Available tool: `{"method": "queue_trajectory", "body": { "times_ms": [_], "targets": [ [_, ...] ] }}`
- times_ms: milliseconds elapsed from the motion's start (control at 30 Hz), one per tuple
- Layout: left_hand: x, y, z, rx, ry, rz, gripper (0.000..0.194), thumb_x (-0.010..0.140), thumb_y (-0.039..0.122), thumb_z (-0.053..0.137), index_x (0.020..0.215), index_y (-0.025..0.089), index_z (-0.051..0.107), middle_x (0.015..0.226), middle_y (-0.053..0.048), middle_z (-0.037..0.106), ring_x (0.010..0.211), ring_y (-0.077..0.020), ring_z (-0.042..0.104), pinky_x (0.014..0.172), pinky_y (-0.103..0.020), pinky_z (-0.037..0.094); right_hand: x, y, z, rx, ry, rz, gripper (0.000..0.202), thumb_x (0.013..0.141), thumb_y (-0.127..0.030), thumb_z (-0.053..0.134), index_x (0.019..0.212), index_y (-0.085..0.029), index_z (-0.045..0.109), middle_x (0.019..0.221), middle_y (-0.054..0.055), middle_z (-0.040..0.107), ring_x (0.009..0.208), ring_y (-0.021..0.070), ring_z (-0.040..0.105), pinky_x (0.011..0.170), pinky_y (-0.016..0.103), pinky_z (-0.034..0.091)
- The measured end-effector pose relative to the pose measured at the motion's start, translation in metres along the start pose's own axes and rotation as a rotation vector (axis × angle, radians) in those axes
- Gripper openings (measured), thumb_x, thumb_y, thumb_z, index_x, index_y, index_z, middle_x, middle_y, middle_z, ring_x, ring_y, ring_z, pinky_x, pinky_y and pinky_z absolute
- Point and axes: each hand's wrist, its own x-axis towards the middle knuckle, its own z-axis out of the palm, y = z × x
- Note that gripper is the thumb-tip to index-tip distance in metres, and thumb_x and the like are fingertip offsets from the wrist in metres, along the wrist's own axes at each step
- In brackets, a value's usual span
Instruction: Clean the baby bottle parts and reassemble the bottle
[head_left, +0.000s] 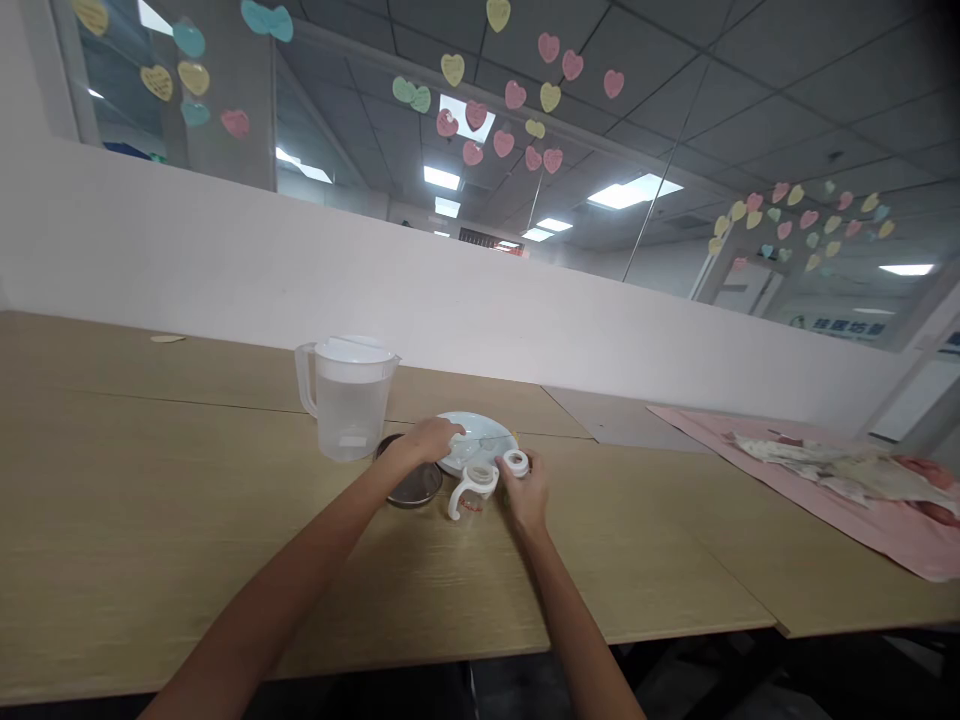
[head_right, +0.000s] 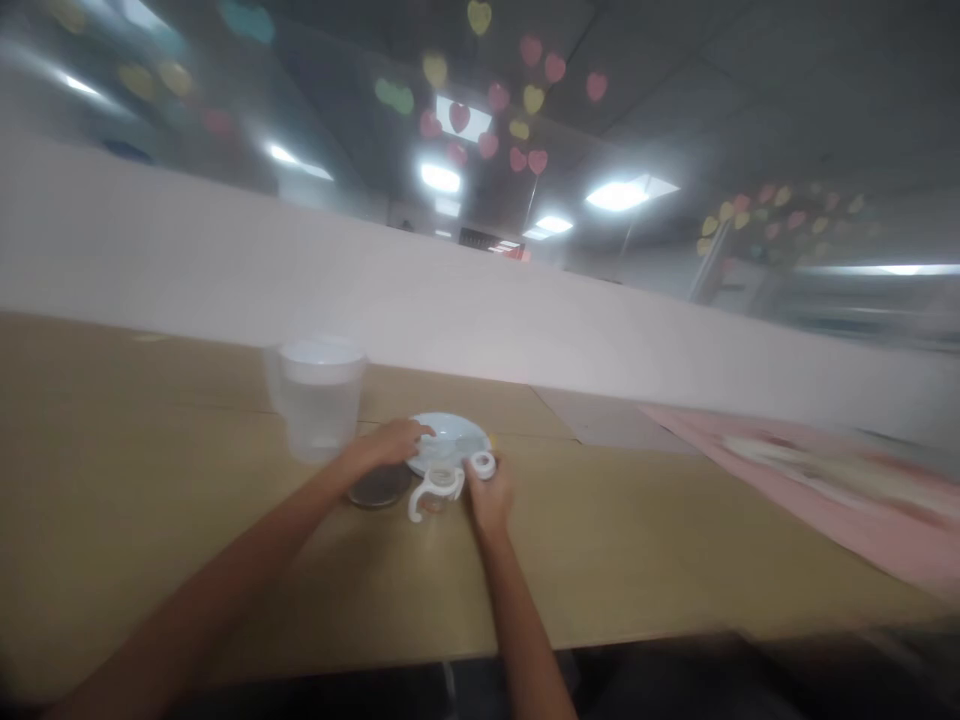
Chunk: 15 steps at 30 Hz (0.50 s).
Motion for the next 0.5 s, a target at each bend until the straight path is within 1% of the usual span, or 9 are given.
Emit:
{"method": "queue_trajectory", "body": {
  "times_ms": [67,100,167,267,333,433,500],
  "targets": [
    [0.001,-0.003,0.000,-0.030,-0.007,-0.006,0.050,0.077,0.011,0.055,0.125,0.024,0.058,0.117,-0.008,0.067,0.102,-0.0233,0.064,0.086,-0.031,0.048,0.001,0.001,0.001,-0.034,-0.020,-0.050,0.047,0.069,-0.057,0.064,0.096,-0.018,0.063,0.097,0.009,0.065,0.092,0.0239,0.058,0.084,0.034,0.042],
    [0.001,-0.005,-0.003,-0.044,0.023,-0.004,0.048,0.078,0.014,0.055,0.125,0.023,0.058,0.117,-0.008,0.067,0.103,-0.0231,0.064,0.088,-0.031,0.048,0.001,0.001,0.001,-0.044,-0.024,-0.057,0.047,0.069,-0.056,0.064,0.096,-0.018,0.064,0.098,0.009,0.065,0.094,0.0244,0.057,0.085,0.035,0.042],
    [0.001,-0.008,-0.012,-0.054,0.142,-0.007,0.042,0.080,0.019,0.055,0.122,0.021,0.060,0.117,-0.008,0.067,0.106,-0.0233,0.062,0.092,-0.032,0.046,0.002,0.002,0.002,-0.036,-0.022,-0.025,0.051,0.067,-0.055,0.065,0.100,-0.017,0.063,0.100,0.010,0.064,0.093,0.0244,0.058,0.084,0.035,0.042],
    [0.001,-0.017,-0.031,-0.051,0.419,-0.042,0.035,0.084,0.024,0.051,0.117,0.018,0.062,0.118,-0.010,0.066,0.111,-0.0249,0.058,0.099,-0.036,0.041,0.001,0.002,0.003,-0.006,0.013,0.036,0.059,0.063,-0.055,0.069,0.106,-0.016,0.059,0.099,0.010,0.065,0.088,0.0230,0.059,0.079,0.033,0.044],
    [0.000,-0.026,-0.045,-0.088,0.657,-0.102,0.032,0.085,0.027,0.049,0.113,0.020,0.063,0.114,-0.008,0.066,0.110,-0.0259,0.058,0.102,-0.040,0.038,0.001,0.001,0.002,-0.014,0.032,0.037,0.057,0.063,-0.056,0.069,0.103,-0.016,0.059,0.099,0.010,0.065,0.088,0.0227,0.059,0.079,0.032,0.044],
    [-0.008,-0.043,-0.060,-0.208,1.047,-0.281,0.029,0.085,0.028,0.049,0.110,0.020,0.062,0.107,-0.007,0.065,0.106,-0.0270,0.056,0.101,-0.045,0.035,-0.001,-0.001,0.001,-0.033,0.026,0.015,0.053,0.066,-0.056,0.066,0.102,-0.017,0.062,0.100,0.010,0.065,0.092,0.0233,0.059,0.083,0.033,0.043],
    [-0.015,-0.060,-0.065,-0.302,1.243,-0.433,0.029,0.086,0.027,0.047,0.112,0.019,0.058,0.113,-0.009,0.060,0.109,-0.0276,0.051,0.101,-0.047,0.033,-0.001,-0.001,0.001,-0.027,0.000,0.009,0.052,0.069,-0.057,0.063,0.104,-0.017,0.063,0.101,0.011,0.065,0.092,0.0235,0.058,0.083,0.034,0.043]
  ]
}}
